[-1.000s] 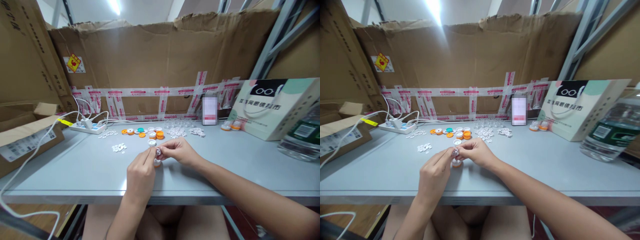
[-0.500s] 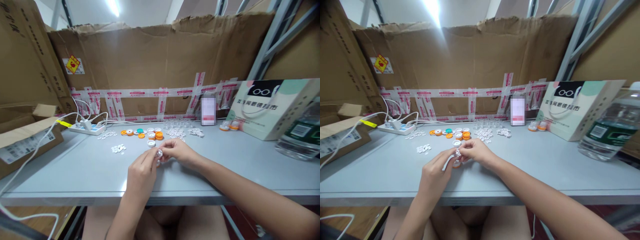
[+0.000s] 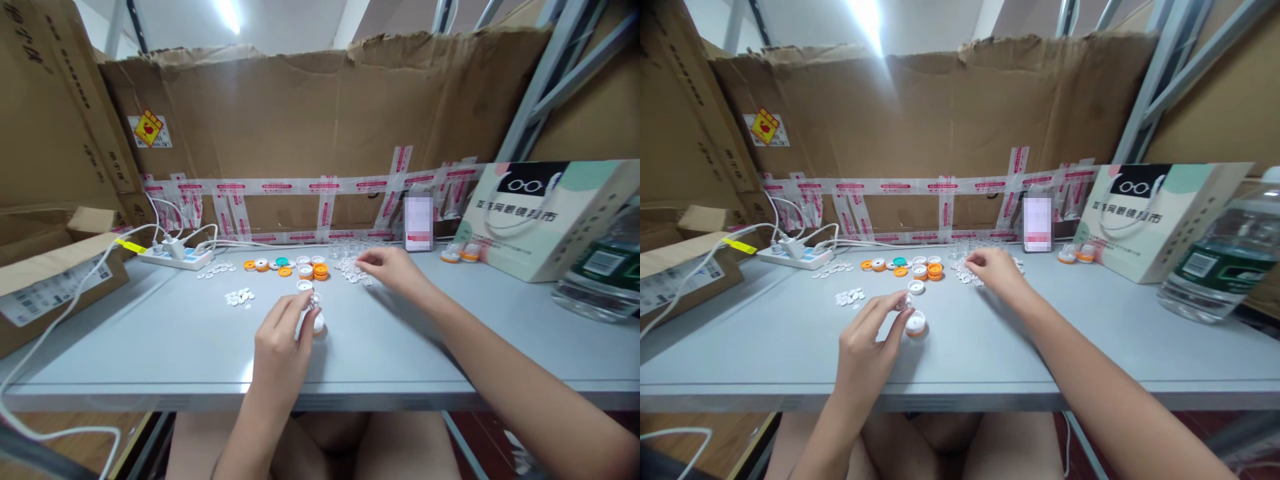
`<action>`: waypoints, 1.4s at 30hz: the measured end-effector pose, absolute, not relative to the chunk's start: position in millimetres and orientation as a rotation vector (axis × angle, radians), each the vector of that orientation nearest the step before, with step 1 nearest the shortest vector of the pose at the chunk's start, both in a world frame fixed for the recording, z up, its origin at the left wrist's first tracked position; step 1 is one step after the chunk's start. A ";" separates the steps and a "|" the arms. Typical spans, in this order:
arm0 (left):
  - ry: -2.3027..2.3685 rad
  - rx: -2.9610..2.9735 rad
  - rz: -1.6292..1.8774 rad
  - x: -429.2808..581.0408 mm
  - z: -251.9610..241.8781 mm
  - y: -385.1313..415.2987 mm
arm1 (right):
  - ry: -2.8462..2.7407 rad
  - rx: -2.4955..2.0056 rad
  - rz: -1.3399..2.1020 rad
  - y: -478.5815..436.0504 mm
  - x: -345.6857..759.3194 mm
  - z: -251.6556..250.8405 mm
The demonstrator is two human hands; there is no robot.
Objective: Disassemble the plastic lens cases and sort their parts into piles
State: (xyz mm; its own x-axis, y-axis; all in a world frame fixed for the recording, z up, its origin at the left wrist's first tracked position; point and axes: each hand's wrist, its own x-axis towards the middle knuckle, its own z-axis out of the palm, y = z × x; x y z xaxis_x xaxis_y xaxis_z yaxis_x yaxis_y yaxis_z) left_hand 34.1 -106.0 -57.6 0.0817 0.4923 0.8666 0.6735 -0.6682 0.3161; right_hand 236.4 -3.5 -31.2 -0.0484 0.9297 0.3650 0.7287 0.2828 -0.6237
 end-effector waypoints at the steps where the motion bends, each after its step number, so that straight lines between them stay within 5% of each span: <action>1: -1.202 -2.191 -1.620 33.9 -57.8 -105.5 | -1.861 -1.585 0.214 1.8 243.8 -30.9; 11: -1.258 -2.238 -1.534 32.1 -60.8 -101.0 | -1.933 -1.841 0.068 24.9 261.6 -43.0; 19: -1.236 -1.917 -1.827 29.0 -50.5 -110.3 | -1.871 -1.749 0.097 13.1 252.7 -33.0; 26: -1.281 -2.168 -1.557 31.1 -57.2 -103.2 | -1.998 -0.781 1.142 -34.4 202.1 -21.0; 31: -1.354 -2.270 -1.454 32.7 -57.4 -102.1 | -1.892 -0.645 1.475 -44.3 188.5 -28.7; 36: -1.386 -2.267 -1.376 31.8 -59.1 -100.1 | -1.812 -0.807 1.318 -32.7 192.7 -31.9; 42: -1.441 -2.248 -1.385 29.8 -60.1 -102.8 | -1.503 -1.269 0.652 2.9 261.3 -17.4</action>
State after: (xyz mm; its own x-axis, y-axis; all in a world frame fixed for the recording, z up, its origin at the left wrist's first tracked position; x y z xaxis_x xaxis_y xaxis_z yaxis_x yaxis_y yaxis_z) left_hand 29.8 -102.8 -60.1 0.1210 0.6512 0.7492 0.7743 -0.5341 0.3392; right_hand 261.3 2.9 -17.4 0.0745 0.9333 0.3512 0.3817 0.2986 -0.8747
